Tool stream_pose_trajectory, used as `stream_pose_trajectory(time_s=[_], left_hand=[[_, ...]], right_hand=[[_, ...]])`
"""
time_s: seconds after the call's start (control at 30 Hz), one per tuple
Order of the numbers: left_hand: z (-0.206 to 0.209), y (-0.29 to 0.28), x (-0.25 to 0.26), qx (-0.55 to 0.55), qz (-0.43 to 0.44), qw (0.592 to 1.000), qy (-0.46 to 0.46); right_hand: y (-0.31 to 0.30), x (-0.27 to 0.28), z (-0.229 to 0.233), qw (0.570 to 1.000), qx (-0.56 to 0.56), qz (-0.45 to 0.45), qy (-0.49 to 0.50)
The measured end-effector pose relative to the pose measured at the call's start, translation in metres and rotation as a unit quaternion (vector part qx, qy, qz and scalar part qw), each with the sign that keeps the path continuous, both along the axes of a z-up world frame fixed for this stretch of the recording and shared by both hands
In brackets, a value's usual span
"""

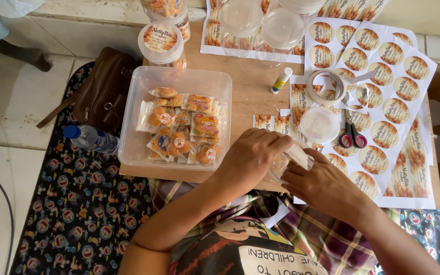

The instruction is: Applying adhesive labels to the lids and sides of clear plastic snack containers using a glue stick and manual peeling.

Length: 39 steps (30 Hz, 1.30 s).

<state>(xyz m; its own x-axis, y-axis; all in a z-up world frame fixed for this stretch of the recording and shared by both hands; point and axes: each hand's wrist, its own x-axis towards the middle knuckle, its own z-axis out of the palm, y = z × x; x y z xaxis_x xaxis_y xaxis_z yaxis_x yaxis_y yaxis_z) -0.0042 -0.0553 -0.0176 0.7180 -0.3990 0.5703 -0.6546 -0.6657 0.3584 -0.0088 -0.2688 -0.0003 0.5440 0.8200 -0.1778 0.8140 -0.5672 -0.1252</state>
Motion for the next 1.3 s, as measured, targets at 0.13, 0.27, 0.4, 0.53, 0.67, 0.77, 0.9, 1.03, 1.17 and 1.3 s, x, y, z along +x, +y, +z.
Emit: stream_pose_trajectory(time_s=[0.13,0.27,0.4,0.53,0.67,0.77,0.9,1.03,1.17,1.3], left_hand=[[0.025,0.008,-0.005,0.063,-0.024,0.998,-0.012],[0.013,0.007,-0.001,0.108,-0.043,0.993,-0.031],[0.013,0.005,-0.002,0.163,-0.052,0.985,0.003],[0.035,0.005,-0.007,0.153,-0.042,0.987,-0.016],[0.031,-0.005,-0.004,0.143,-0.059,0.988,-0.011],[0.023,-0.016,0.001,0.146,-0.059,0.987,-0.011],[0.006,-0.034,0.008,0.147,-0.079,0.985,0.050],[0.010,-0.036,0.006,0.174,-0.079,0.978,0.086],[0.013,-0.034,0.006,0.173,-0.075,0.978,0.088],[0.018,-0.034,0.008,0.206,-0.068,0.965,0.146]], right_hand=[[-0.010,-0.007,-0.014,0.999,0.020,0.013,-0.048],[-0.004,-0.009,0.006,0.987,0.106,0.065,-0.103],[-0.016,-0.010,-0.004,0.978,0.132,0.064,-0.150],[-0.030,-0.008,-0.023,0.985,0.096,0.015,-0.145],[-0.033,-0.002,-0.016,0.987,0.092,0.001,-0.129],[-0.031,0.007,-0.014,0.990,0.113,-0.011,-0.082],[-0.033,0.020,-0.027,0.980,0.185,0.031,-0.068],[-0.026,0.023,-0.016,0.975,0.195,0.023,-0.101],[-0.032,0.024,-0.025,0.973,0.179,0.024,-0.143],[-0.030,0.025,-0.018,0.979,0.134,0.012,-0.151]])
